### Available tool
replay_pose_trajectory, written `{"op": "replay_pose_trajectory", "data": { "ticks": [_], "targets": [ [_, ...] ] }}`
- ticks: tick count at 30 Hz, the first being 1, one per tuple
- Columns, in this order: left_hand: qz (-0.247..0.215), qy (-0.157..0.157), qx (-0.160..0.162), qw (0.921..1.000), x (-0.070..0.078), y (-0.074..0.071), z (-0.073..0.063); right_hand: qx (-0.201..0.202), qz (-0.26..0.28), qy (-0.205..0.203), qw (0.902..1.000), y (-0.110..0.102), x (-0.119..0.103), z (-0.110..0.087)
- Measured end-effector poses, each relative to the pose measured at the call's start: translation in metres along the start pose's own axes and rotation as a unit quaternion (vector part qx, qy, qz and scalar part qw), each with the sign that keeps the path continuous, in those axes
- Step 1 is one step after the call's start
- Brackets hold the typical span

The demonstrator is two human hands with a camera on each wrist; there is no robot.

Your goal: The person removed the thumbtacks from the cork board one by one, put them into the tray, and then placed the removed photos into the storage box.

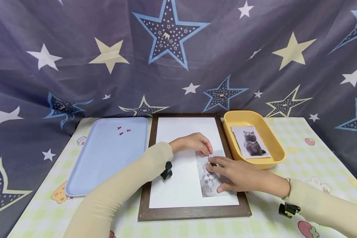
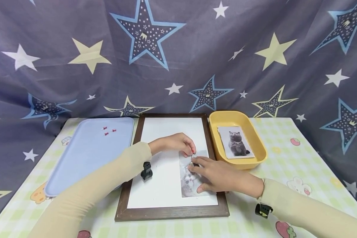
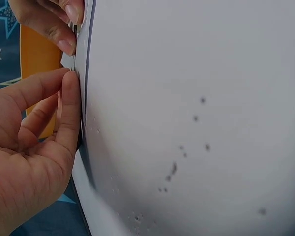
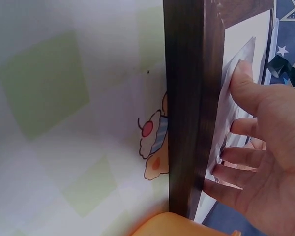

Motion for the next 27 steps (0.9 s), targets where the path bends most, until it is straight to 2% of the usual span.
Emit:
{"op": "replay_pose_trajectory", "data": {
  "ticks": [9,17,27],
  "targets": [
    [-0.012,-0.002,0.011,0.9999,-0.005,0.0001,0.0002,-0.006,0.005,0.002,1.0,0.002,0.0002,0.0001],
    [-0.01,-0.002,0.003,0.9999,-0.0065,0.0016,-0.0013,-0.015,0.01,0.006,0.9998,0.0058,0.0011,0.0],
    [-0.012,-0.002,0.01,0.9999,-0.0025,-0.001,-0.0014,0.0,-0.001,0.002,1.0,0.0007,0.0003,0.0008]
  ]
}}
Point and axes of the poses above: each hand's wrist, its own z-axis towards the middle knuckle, its own y-axis out of the palm, x = y × z, the point moved 6 cm from there along z, towards the middle knuckle, and after that the axes turned 10 degrees about y, right-handed, at the moved point
